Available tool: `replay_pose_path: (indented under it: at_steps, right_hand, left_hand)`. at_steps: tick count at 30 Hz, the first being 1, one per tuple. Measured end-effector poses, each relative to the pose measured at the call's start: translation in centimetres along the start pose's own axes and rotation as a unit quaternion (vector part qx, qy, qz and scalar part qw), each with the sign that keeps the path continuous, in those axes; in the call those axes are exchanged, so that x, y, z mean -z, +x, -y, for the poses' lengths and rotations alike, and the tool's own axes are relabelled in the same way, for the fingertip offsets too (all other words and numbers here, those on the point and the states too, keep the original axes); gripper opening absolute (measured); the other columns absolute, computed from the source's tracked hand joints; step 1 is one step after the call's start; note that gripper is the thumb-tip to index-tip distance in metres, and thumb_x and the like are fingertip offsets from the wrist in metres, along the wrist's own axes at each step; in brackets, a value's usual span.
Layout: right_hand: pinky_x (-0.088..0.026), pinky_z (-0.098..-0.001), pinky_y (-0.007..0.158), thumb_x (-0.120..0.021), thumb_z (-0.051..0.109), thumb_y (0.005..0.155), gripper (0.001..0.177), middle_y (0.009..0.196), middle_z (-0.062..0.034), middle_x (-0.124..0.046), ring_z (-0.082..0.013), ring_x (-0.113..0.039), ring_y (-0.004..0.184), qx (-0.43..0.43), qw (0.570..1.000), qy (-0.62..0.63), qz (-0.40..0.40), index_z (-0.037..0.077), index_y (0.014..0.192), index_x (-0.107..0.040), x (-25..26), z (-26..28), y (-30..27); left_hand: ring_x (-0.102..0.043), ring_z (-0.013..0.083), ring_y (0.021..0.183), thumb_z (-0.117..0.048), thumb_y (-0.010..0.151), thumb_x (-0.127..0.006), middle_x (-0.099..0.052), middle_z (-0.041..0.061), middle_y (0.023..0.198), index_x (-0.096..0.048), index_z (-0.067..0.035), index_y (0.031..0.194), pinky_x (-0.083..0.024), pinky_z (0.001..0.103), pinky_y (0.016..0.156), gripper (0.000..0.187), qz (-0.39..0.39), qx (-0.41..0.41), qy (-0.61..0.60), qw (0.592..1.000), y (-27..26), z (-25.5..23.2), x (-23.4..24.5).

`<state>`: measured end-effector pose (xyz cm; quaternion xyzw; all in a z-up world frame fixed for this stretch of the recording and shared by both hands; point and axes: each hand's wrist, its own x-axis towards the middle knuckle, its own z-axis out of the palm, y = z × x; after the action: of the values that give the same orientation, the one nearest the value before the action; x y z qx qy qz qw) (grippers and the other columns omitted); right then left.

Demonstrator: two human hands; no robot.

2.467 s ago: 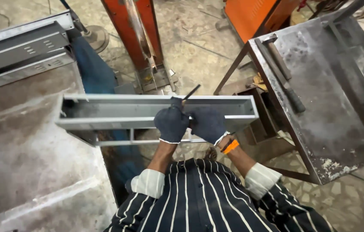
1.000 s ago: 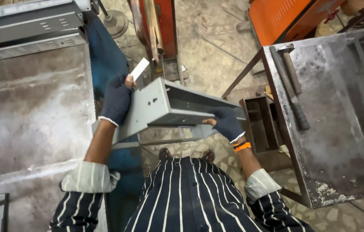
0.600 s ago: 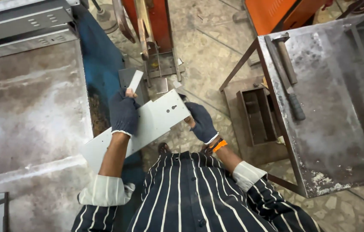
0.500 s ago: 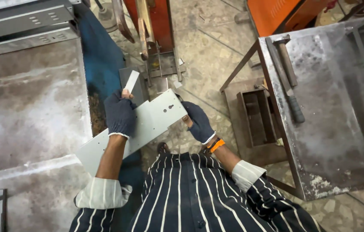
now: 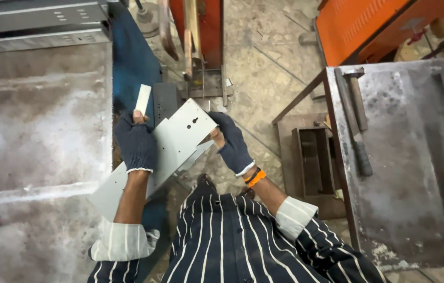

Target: Assembling and fitting sheet metal enclosure components using a hammer and file on a workbench.

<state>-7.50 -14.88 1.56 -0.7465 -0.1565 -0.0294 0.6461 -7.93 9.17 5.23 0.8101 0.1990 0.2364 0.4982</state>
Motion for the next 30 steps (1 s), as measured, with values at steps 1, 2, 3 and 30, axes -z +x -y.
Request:
replay_pose_path:
  at_steps: [1,2,3,30]
  right_hand:
    - [-0.052,-0.0367,0.102,-0.056,0.045,0.105,0.054,0.127,-0.0147,-0.069,-0.0257,-0.067,0.116,0.002,1.0,0.002,0.0,0.003,0.139,-0.059,-0.1,-0.2,0.1]
    - [-0.049,-0.0377,0.109,-0.065,0.044,0.102,0.061,0.138,-0.0167,-0.063,-0.0276,-0.063,0.127,0.035,0.999,-0.025,0.012,0.003,0.145,-0.052,-0.2,-0.5,0.3]
    - [-0.047,-0.0386,0.115,-0.074,0.042,0.099,0.072,0.149,-0.0186,-0.057,-0.0294,-0.058,0.138,0.067,0.996,-0.053,0.023,0.002,0.152,-0.046,-0.2,-0.7,0.3]
    - [-0.048,-0.0402,0.12,-0.102,0.031,0.064,0.113,0.149,-0.0152,-0.057,-0.0259,-0.057,0.14,0.069,0.997,0.017,-0.008,0.001,0.154,-0.04,-3.1,-4.7,14.0]
  left_hand:
    - [-0.05,0.0145,0.067,-0.028,0.111,-0.055,-0.057,0.005,0.07,-0.063,-0.001,0.083,-0.041,0.034,0.065,0.039,-0.002,-0.002,0.001,1.0,0.4,0.4,0.0]
    - [-0.051,0.0137,0.066,-0.028,0.109,-0.056,-0.057,0.004,0.069,-0.063,-0.001,0.083,-0.042,0.033,0.064,0.038,0.002,0.019,-0.018,1.0,0.9,0.9,0.1]
    - [-0.051,0.013,0.064,-0.028,0.108,-0.057,-0.057,0.004,0.068,-0.063,-0.002,0.084,-0.042,0.032,0.063,0.036,0.007,0.041,-0.038,0.998,1.3,1.3,0.0]
    - [-0.05,0.0097,0.067,-0.023,0.105,-0.058,-0.059,-0.001,0.072,-0.065,-0.003,0.083,-0.043,0.027,0.066,0.031,0.113,0.106,-0.233,0.96,12.5,0.3,-2.3]
